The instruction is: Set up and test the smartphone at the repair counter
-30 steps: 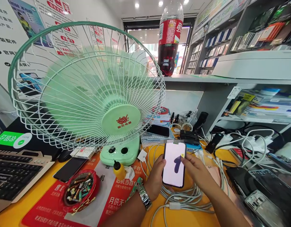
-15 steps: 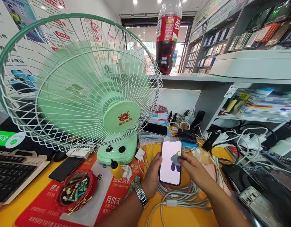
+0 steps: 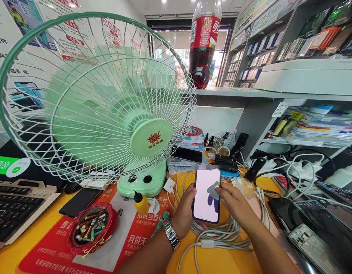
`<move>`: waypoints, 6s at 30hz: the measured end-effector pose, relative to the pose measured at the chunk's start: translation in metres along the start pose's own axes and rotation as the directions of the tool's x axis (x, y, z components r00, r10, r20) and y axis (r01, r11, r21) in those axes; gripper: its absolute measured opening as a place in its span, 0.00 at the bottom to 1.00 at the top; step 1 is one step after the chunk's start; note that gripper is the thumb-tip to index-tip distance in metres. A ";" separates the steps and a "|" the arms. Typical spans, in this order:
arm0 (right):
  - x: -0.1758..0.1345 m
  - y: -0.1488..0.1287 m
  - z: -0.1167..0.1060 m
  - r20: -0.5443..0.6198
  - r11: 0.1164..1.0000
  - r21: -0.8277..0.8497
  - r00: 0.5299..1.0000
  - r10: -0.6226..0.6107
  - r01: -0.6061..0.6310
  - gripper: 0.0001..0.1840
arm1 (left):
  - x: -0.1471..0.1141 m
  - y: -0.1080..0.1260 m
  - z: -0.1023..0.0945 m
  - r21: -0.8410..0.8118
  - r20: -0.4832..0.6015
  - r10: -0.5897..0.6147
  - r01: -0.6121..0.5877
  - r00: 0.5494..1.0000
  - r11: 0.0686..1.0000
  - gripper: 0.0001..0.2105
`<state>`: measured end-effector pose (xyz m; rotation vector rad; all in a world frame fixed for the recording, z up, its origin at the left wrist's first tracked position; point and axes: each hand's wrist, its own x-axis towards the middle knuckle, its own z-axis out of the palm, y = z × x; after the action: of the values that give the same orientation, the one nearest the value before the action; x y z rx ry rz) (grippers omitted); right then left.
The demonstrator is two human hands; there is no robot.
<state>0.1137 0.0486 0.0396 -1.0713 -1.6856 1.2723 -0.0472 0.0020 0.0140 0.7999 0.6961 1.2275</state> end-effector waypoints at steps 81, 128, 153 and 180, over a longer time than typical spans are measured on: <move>-0.005 0.005 0.034 -0.032 0.965 -0.248 0.994 -0.100 0.089 0.29 | 0.003 0.000 0.001 -0.171 -0.096 0.193 -0.207 0.976 0.963 0.22; -0.003 0.009 0.034 -0.129 0.960 -0.273 0.988 -0.091 0.053 0.27 | 0.003 -0.004 -0.002 -0.095 -0.073 0.133 -0.140 0.988 0.986 0.21; -0.003 0.000 0.036 -0.299 0.920 -0.389 0.952 -0.072 -0.053 0.33 | 0.000 -0.008 0.006 -0.128 0.014 0.034 -0.032 0.999 0.991 0.23; -0.011 -0.005 0.041 -0.201 0.868 -0.491 0.960 -0.194 0.072 0.63 | -0.002 0.000 0.007 -0.207 0.016 -0.077 0.079 0.997 0.975 0.29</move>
<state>0.0792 0.0239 0.0347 -1.3071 -1.8900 0.6056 -0.0419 -0.0006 0.0175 0.5988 0.5762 1.2026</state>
